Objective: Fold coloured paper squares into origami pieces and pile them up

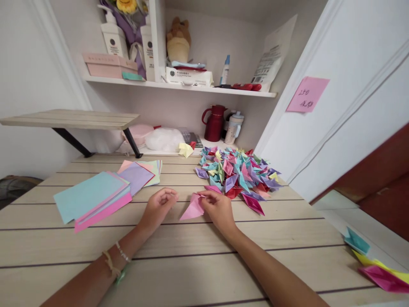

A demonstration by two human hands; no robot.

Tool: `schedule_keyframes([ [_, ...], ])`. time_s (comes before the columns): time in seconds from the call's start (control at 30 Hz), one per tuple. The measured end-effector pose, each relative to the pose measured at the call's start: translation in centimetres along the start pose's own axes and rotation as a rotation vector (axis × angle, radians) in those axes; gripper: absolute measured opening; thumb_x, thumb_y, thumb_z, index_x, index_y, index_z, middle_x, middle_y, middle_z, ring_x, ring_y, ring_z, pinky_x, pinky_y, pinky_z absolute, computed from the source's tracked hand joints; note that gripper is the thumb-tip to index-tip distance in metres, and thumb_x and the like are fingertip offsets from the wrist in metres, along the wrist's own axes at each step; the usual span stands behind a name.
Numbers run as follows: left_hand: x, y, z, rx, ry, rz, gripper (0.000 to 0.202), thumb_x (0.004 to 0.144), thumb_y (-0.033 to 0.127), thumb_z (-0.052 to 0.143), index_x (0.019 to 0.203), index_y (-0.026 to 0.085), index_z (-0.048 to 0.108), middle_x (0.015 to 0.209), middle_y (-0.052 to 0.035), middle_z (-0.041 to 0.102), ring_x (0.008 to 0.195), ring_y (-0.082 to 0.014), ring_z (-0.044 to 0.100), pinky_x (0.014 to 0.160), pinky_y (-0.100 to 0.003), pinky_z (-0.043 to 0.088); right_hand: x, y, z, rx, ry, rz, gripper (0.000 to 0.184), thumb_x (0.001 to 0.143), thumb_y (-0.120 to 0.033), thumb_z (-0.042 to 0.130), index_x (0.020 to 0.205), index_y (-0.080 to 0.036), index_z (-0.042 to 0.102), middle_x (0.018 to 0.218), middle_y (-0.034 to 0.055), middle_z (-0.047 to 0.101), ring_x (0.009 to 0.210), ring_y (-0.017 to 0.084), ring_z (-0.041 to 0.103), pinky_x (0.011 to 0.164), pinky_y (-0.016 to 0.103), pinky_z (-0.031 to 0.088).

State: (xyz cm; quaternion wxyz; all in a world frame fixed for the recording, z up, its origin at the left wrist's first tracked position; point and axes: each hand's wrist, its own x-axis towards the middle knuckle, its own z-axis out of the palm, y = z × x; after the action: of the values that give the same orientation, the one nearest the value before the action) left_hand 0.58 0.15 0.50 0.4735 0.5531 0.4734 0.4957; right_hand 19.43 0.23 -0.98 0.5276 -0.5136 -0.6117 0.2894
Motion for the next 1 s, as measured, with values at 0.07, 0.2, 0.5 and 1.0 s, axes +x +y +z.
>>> schedule_keyframes([
  [0.07,-0.2,0.3,0.1,-0.029,-0.175,-0.082,0.026,0.073,0.037,0.058,0.089,0.015,0.06,0.048,0.0045,0.055,0.041,-0.0087,0.05,0.044,-0.02,0.04,-0.1,-0.4,-0.2,-0.049,0.055,-0.043,0.025,0.067,-0.015,0.053,0.084,-0.019,0.07,0.075,0.0036,0.07,0.06,0.016,0.061,0.057,0.025,0.048],
  [0.2,-0.8,0.2,0.8,-0.09,-0.369,-0.164,0.041,0.068,0.031,0.065,0.105,0.016,0.053,0.069,-0.0018,0.064,0.056,-0.0136,0.061,0.053,-0.024,0.047,-0.4,-1.0,0.0,-0.057,0.057,-0.082,0.025,0.068,-0.013,0.052,0.084,-0.02,0.07,0.079,0.0027,0.071,0.064,0.016,0.063,0.06,0.025,0.05],
  [0.5,-0.6,-0.9,1.1,-0.14,-0.259,-0.112,0.031,0.066,0.026,0.067,0.093,0.015,0.058,0.078,-0.0048,0.066,0.07,-0.0171,0.065,0.067,-0.029,0.051,-1.2,-1.1,0.8,-0.046,-0.12,-0.108,0.021,0.074,-0.018,0.054,0.089,-0.02,0.068,0.077,0.0037,0.07,0.061,0.018,0.063,0.057,0.027,0.05],
  [1.0,-0.1,-0.8,0.4,-0.245,-0.085,-0.169,0.021,0.063,0.022,0.07,0.082,0.013,0.068,0.081,-0.0074,0.072,0.075,-0.0182,0.065,0.072,-0.028,0.048,-0.3,-0.3,0.3,0.27,-0.37,0.078,0.035,0.069,-0.023,0.064,0.104,-0.017,0.064,0.068,0.0026,0.07,0.059,0.016,0.063,0.055,0.027,0.05],
])
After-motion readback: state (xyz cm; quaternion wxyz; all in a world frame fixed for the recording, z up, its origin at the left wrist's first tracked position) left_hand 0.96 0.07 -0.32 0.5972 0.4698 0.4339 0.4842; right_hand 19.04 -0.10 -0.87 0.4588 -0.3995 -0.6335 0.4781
